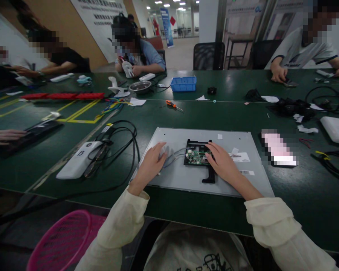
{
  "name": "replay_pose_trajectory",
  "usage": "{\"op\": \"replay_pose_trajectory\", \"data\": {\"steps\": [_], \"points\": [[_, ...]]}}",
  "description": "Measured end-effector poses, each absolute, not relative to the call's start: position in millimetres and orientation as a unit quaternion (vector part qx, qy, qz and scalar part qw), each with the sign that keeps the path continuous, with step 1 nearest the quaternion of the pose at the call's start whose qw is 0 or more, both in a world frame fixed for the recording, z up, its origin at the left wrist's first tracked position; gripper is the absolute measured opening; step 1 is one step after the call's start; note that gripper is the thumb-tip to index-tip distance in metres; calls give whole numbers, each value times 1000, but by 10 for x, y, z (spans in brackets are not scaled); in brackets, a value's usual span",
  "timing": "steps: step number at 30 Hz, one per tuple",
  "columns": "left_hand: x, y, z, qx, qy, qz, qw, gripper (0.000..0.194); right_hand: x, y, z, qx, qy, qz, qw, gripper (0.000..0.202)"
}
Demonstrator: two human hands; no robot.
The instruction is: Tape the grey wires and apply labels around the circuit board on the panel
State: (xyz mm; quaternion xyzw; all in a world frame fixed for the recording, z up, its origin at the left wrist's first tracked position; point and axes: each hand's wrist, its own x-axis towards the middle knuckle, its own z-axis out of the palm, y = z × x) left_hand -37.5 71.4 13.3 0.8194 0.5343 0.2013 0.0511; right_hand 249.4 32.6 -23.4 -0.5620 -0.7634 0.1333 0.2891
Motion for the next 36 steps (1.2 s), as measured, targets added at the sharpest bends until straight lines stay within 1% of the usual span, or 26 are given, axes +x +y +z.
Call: {"op": "replay_pose_trajectory", "data": {"steps": [5, 8, 12, 17, 28, 36], "points": [[-188, 478, 228, 830, 515, 211, 37, 44, 2490, 332, -238, -561, -765, 130, 289, 47], [-26, 206, 199, 841, 514, 163, 40, 54, 2478, 335, -240, -562, -766, 120, 288, 46], [100, -66, 51, 839, 529, 129, -7, 64, 2456, 333, -237, -567, -767, 105, 280, 46], [68, -96, -40, 843, 522, 125, -42, 65, 2427, 349, -235, -570, -770, 95, 271, 46], [-39, 11, -61, 844, 520, 125, -36, 62, 2331, 404, -215, -576, -769, 83, 264, 45], [-58, 41, -59, 838, 529, 128, -29, 62, 2320, 437, -203, -576, -764, 106, 273, 46]]}}
